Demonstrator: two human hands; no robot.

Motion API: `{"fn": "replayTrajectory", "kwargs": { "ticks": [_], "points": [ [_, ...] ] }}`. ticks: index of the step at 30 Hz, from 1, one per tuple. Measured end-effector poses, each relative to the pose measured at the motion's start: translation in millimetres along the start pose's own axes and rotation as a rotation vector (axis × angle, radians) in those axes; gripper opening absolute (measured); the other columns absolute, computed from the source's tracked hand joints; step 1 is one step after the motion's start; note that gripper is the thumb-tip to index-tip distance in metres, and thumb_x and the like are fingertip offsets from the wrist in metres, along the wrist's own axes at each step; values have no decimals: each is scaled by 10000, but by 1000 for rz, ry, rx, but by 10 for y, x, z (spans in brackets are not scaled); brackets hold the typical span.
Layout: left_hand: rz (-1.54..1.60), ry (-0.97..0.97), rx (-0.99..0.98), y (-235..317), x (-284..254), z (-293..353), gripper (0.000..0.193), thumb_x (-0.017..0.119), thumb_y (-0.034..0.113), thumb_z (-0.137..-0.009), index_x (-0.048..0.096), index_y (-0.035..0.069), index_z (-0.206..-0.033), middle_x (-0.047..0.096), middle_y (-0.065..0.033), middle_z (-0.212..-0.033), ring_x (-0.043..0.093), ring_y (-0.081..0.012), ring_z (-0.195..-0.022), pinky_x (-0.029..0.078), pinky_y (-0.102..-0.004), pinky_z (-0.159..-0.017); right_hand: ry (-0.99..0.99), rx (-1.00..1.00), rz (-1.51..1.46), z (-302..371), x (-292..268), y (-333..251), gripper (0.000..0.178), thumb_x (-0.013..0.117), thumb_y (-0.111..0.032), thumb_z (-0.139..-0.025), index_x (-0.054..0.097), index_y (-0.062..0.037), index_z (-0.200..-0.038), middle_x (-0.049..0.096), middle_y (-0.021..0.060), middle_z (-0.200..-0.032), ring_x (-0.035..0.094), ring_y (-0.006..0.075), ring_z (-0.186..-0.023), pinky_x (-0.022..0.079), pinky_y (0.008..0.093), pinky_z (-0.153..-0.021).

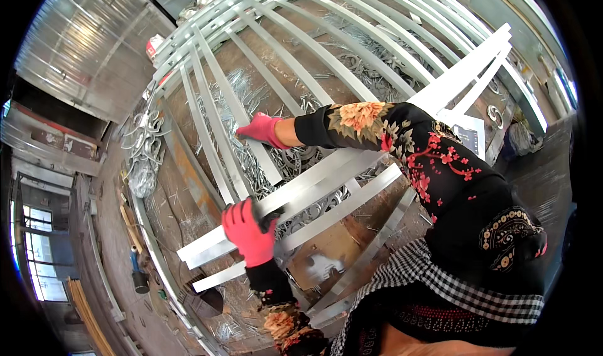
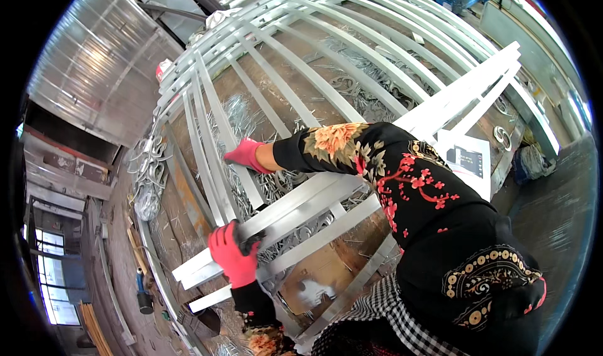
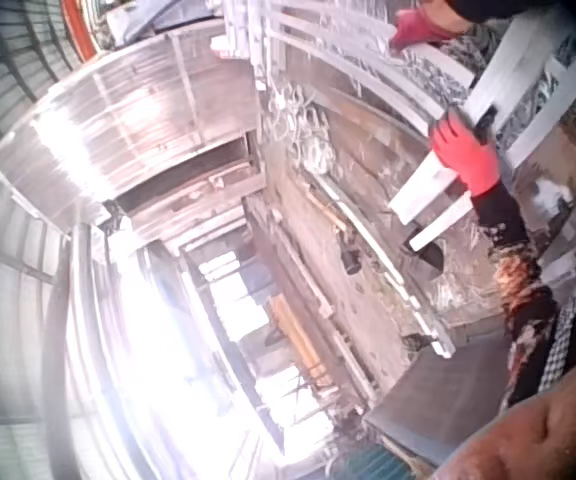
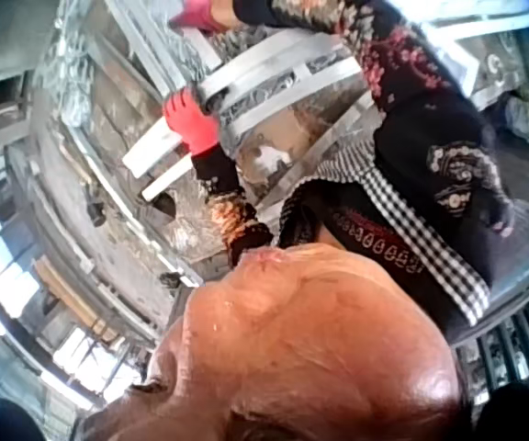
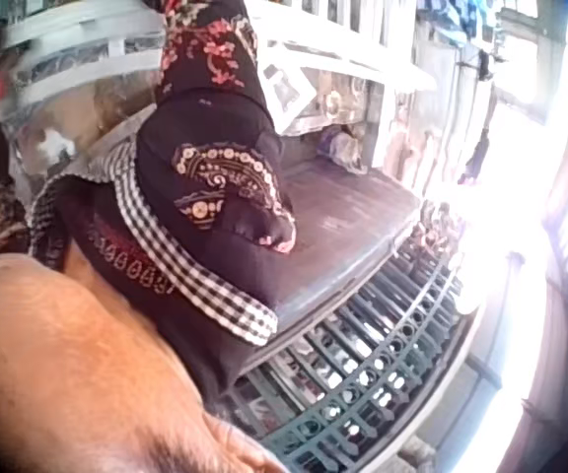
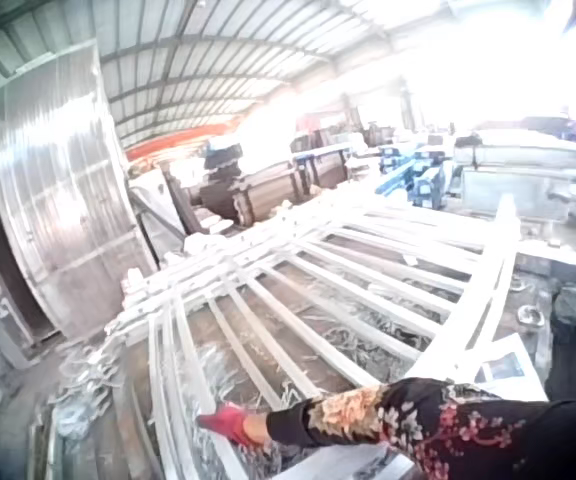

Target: The person assembles a white metal frame by hand, inserting vertical bars into horizontal supports and adjusting alignment. The person repeatedly picks up bars, positions them, and secures them within the frame structure.

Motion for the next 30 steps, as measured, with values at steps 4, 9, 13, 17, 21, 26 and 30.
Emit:
{"fn": "replayTrajectory", "kwargs": {
  "ticks": [4,9,13,17,21,26,30],
  "points": [
    [70,48,-12,123,141,-24,706,807,227,-473,558,71,-1116,543,-144,-1057,475,-374,-1051,347,-496,-961,10,-43,60,128,-180,4,663,663,-526,-694,635,61,-1001,662,184,-928,648,282,-825,481,389,-743],
    [78,65,3,254,346,-77,720,802,299,-518,555,58,-1150,542,-137,-1060,469,-360,-1046,349,-481,-941,38,30,-43,225,-136,25,632,669,-520,-697,638,67,-928,660,151,-865,624,247,-763,478,383,-685],
    [60,154,-31,300,376,-23,779,780,396,-568,521,60,-1220,546,-138,-1131,465,-362,-1075,341,-477,-962,-26,20,-2,350,-80,-40,658,658,-537,-694,645,57,-976,661,168,-938,641,268,-831,478,370,-753],
    [-95,23,-50,194,-5,127,811,771,412,-590,487,72,-1268,542,-139,-1186,458,-373,-1114,306,-489,-1004,-139,-44,-6,376,172,-148,722,656,-555,-691,616,82,-1027,654,177,-945,640,275,-829,478,372,-760],
    [-21,-116,9,-282,5,-1,706,719,425,-635,525,69,-1213,545,-136,-1163,461,-363,-1112,271,-536,-1028,-24,37,75,27,-213,119,767,659,-572,-686,598,110,-1031,644,181,-919,632,256,-809,482,376,-758],
    [-18,-81,-47,-305,-86,139,668,739,367,-603,556,63,-1169,565,-127,-1080,502,-353,-1039,322,-502,-996,-86,46,223,83,48,23,776,652,-585,-675,600,108,-1020,640,193,-929,633,275,-820,487,369,-746],
    [50,-38,28,-168,228,-68,662,724,412,-618,565,77,-1166,571,-123,-1070,507,-339,-1027,332,-499,-982,-3,83,195,-40,-174,249,788,638,-612,-668,609,95,-1014,642,185,-918,635,287,-801,489,371,-739]
  ]
}}
Point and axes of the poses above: each hand's wrist, its own z-axis away from the middle knuckle, its own x-axis out of the palm, y = z × x, the point moved 4 cm from there along -z, towards the middle knuckle
